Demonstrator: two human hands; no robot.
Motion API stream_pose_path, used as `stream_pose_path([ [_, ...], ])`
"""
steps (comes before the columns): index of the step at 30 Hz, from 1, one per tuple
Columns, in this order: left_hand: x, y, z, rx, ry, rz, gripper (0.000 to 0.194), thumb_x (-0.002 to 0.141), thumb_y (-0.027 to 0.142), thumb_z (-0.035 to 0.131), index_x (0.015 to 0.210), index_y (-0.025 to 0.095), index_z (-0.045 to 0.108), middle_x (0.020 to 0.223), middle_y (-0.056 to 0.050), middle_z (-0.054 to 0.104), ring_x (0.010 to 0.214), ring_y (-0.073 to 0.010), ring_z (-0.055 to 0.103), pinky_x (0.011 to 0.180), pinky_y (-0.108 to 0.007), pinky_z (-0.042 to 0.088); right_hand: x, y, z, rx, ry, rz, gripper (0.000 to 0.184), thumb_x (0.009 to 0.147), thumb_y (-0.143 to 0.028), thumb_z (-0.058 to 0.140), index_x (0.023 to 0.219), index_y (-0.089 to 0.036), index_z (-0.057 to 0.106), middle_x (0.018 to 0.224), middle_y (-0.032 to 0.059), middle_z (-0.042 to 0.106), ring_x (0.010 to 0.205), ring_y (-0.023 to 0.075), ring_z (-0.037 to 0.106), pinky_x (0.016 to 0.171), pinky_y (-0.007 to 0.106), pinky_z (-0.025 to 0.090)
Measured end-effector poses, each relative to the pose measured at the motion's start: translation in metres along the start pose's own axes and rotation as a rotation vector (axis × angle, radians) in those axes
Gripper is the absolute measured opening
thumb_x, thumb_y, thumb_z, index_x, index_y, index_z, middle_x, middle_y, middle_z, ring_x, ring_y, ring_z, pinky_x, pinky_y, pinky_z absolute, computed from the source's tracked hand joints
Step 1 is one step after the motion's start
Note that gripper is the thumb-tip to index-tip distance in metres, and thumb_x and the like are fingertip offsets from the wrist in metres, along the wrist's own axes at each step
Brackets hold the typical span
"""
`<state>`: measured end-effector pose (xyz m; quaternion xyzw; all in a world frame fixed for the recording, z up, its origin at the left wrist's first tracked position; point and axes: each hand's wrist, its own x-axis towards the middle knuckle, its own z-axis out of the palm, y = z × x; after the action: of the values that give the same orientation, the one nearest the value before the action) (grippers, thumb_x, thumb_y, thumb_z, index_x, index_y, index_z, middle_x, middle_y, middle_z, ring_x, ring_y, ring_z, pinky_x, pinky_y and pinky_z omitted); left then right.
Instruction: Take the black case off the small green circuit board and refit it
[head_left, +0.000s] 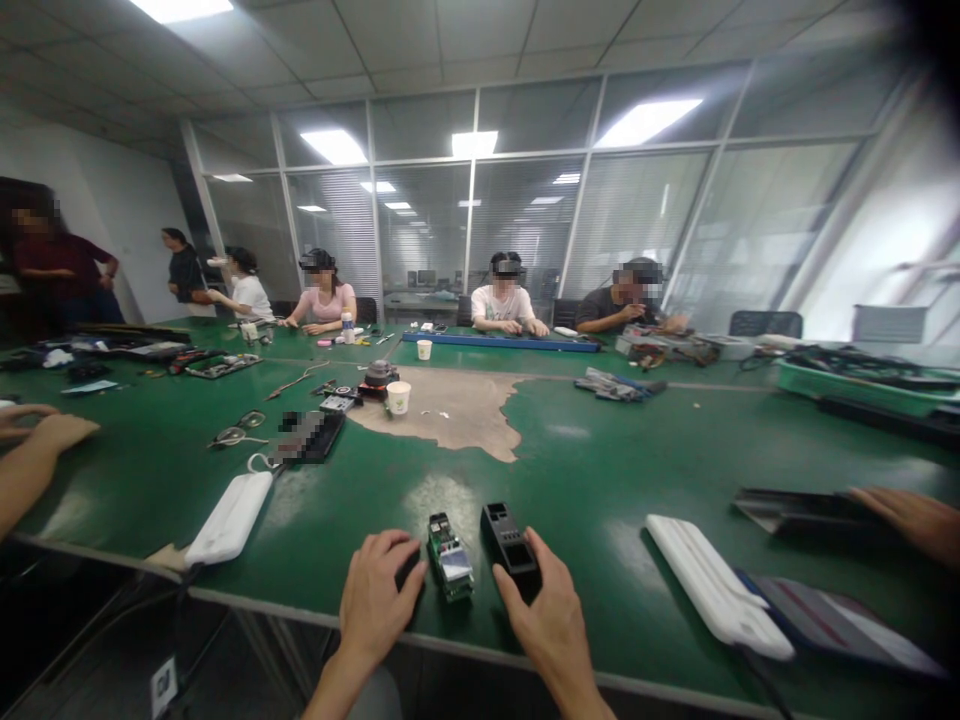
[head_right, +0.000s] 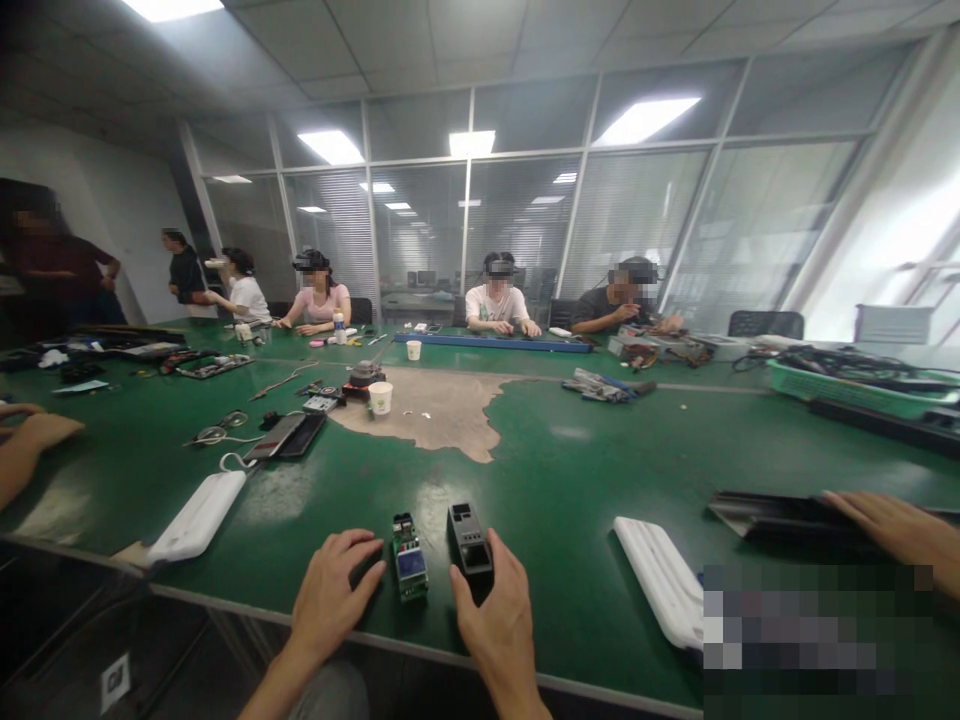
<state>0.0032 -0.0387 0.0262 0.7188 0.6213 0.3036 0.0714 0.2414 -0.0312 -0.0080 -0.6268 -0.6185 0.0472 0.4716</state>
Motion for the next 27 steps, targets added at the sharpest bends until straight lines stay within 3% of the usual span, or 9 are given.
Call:
stream_pose_path([
  [11, 0.000, -0.001, 0.000, -0.035, 0.000, -0.013, 0.035, 0.089, 0.047, 0.046, 0.108, 0.029, 0.069, 0.117, -0.004, 0.062, 0.107, -0.0209, 0.053, 0.091, -0.037, 0.042, -0.001, 0.000, -0.002, 0.045, 0.016, 0.007, 0.068, 0.082, -0.051, 0.058, 0.136, -0.012, 0.044, 0.133, 0.0157, 0.053, 0.123, 0.0281, 0.049, 0.105, 0.044, 0.038],
  [18, 0.001, 0.000, 0.000, -0.042, 0.012, -0.045, 0.033, 0.088, 0.045, 0.047, 0.107, 0.030, 0.069, 0.118, -0.004, 0.062, 0.108, -0.0208, 0.054, 0.091, -0.037, 0.042, -0.001, -0.005, -0.002, -0.014, 0.018, -0.039, 0.075, 0.079, -0.053, 0.061, 0.138, -0.011, 0.040, 0.122, 0.0163, 0.059, 0.112, 0.0293, 0.054, 0.097, 0.045, 0.043],
  [22, 0.000, 0.000, 0.000, -0.040, 0.014, -0.039, 0.033, 0.088, 0.045, 0.047, 0.107, 0.029, 0.069, 0.118, -0.004, 0.062, 0.108, -0.0209, 0.054, 0.091, -0.037, 0.042, -0.002, -0.005, 0.000, -0.024, 0.009, -0.058, 0.066, 0.082, -0.050, 0.057, 0.136, -0.013, 0.045, 0.123, 0.0158, 0.059, 0.110, 0.0291, 0.056, 0.095, 0.045, 0.044],
  [27, 0.001, -0.001, 0.001, -0.042, 0.020, -0.031, 0.031, 0.088, 0.044, 0.048, 0.105, 0.030, 0.070, 0.116, -0.003, 0.063, 0.107, -0.0207, 0.054, 0.090, -0.036, 0.042, 0.003, -0.020, -0.008, 0.048, -0.048, 0.085, 0.057, 0.083, -0.050, 0.055, 0.130, -0.017, 0.054, 0.118, 0.0119, 0.064, 0.106, 0.0274, 0.060, 0.093, 0.043, 0.047],
])
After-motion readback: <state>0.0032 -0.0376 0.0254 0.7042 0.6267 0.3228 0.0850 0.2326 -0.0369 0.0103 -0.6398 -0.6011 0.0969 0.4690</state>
